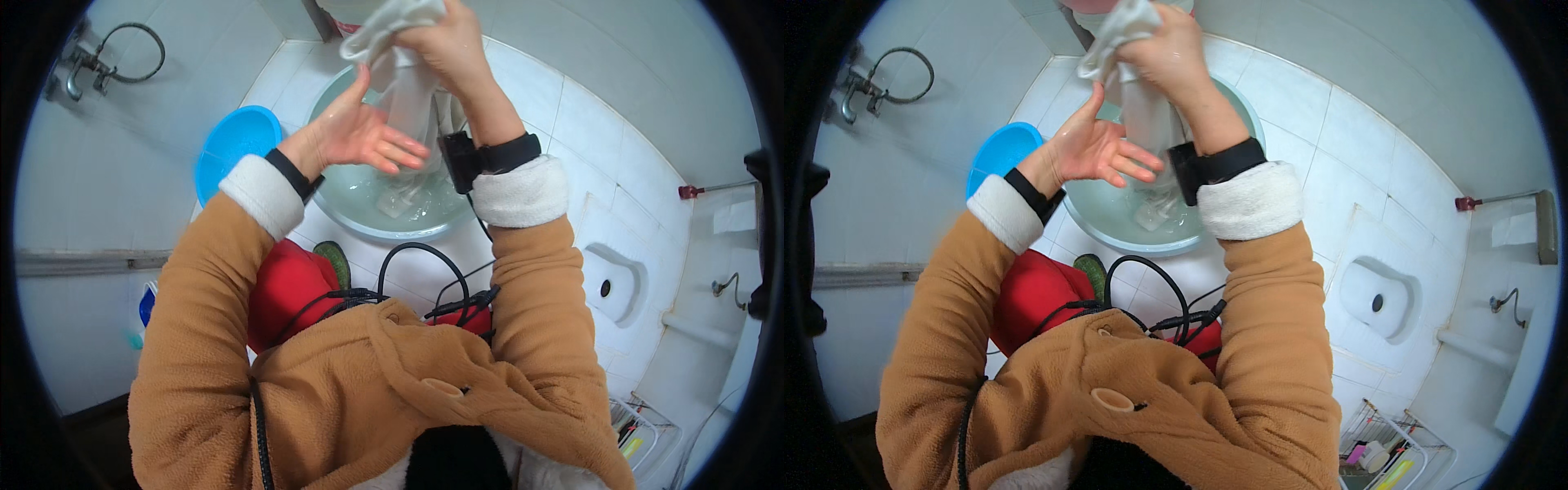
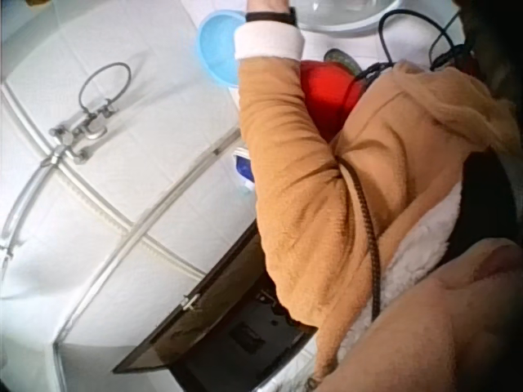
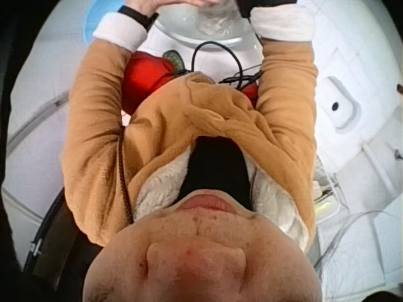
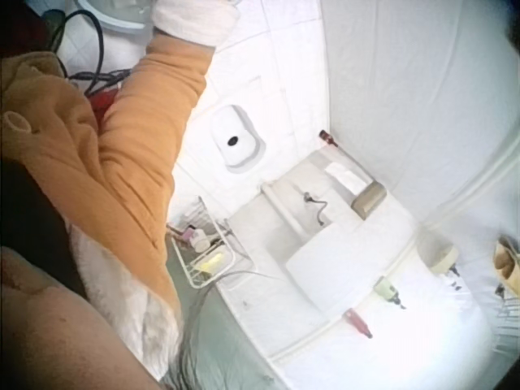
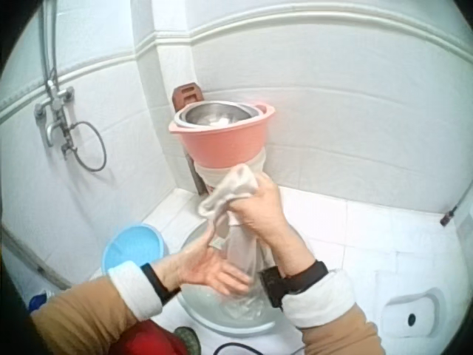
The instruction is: The person hand washes a white cloth in a light green basin, then transfers it to a blue basin for rinsing. They wring out the cloth and place it into a pink bucket. The person then cleans the floor with a sponge and refills the blue basin with water from the tap.
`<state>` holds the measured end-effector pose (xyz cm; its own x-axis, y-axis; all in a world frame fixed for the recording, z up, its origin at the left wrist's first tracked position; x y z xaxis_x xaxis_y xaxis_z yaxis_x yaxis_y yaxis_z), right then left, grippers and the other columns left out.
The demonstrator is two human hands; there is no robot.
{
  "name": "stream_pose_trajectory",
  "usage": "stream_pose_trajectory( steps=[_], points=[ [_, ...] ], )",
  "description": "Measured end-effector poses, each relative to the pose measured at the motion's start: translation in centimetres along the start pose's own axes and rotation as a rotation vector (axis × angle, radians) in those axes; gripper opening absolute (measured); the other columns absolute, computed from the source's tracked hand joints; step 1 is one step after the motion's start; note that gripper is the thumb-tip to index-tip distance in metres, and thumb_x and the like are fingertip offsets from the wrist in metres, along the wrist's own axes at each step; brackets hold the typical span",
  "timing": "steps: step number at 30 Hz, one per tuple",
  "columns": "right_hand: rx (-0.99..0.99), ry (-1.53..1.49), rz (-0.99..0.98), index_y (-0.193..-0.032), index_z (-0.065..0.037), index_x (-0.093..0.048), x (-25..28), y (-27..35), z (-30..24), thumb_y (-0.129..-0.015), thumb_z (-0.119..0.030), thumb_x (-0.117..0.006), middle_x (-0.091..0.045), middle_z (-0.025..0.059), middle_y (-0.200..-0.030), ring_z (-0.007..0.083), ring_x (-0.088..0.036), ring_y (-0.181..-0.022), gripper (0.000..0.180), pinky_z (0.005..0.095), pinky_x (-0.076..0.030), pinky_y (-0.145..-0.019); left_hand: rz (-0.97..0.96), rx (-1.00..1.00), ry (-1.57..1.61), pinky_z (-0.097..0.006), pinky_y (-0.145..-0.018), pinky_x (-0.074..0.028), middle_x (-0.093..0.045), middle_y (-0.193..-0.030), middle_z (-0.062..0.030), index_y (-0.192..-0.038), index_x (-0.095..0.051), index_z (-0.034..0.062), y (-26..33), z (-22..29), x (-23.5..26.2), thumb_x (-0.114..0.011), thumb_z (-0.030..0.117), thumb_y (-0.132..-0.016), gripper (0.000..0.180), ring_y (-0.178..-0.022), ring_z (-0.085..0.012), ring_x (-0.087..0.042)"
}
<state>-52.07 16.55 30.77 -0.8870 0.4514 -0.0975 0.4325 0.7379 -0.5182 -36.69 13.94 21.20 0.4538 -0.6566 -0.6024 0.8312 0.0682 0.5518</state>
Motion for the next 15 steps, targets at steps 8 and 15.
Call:
stream_pose_trajectory(
  steps=[8, 15],
  points=[
    [0.623, 0.447, -0.199, -0.091, -0.006, -0.063, -6.7, 6.0, -5.0, -0.057, -0.008, -0.073, -0.054, 0.0116, -0.088, 0.0336, -0.054, -0.089, 0.035, 0.0445, -0.042, -0.077, -0.482, -0.761, -0.005, -0.049, -0.105, -0.041, -0.048, -0.139, -0.0154, -0.142, -0.038, 0.0116, 0.1, 4.6, -0.4, -0.040, 0.052, -0.098, 0.060, -0.126, -0.0312, -0.049],
    [-0.078, -0.069, -0.211, -0.117, -0.002, -0.063, -1.1, 11.4, 3.9, -0.081, -0.025, -0.074, -0.059, 0.0091, -0.089, 0.0195, -0.059, -0.082, 0.045, 0.0360, -0.048, -0.075, -0.015, -0.439, 0.181, -0.039, -0.080, -0.056, -0.067, -0.098, -0.0139, -0.106, -0.061, 0.0023, -3.8, 3.2, 4.8, -0.055, 0.014, -0.088, 0.023, -0.089, -0.0276, -0.067]
  ],
)
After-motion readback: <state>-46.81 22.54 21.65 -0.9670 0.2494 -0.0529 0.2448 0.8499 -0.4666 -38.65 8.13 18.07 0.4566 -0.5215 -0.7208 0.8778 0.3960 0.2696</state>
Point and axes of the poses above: each hand's wrist, its own y-axis away from the middle knuckle, its own x-axis out of the back of the hand, z = x × y, the point moved 6 cm from there along -y, towards the middle knuckle
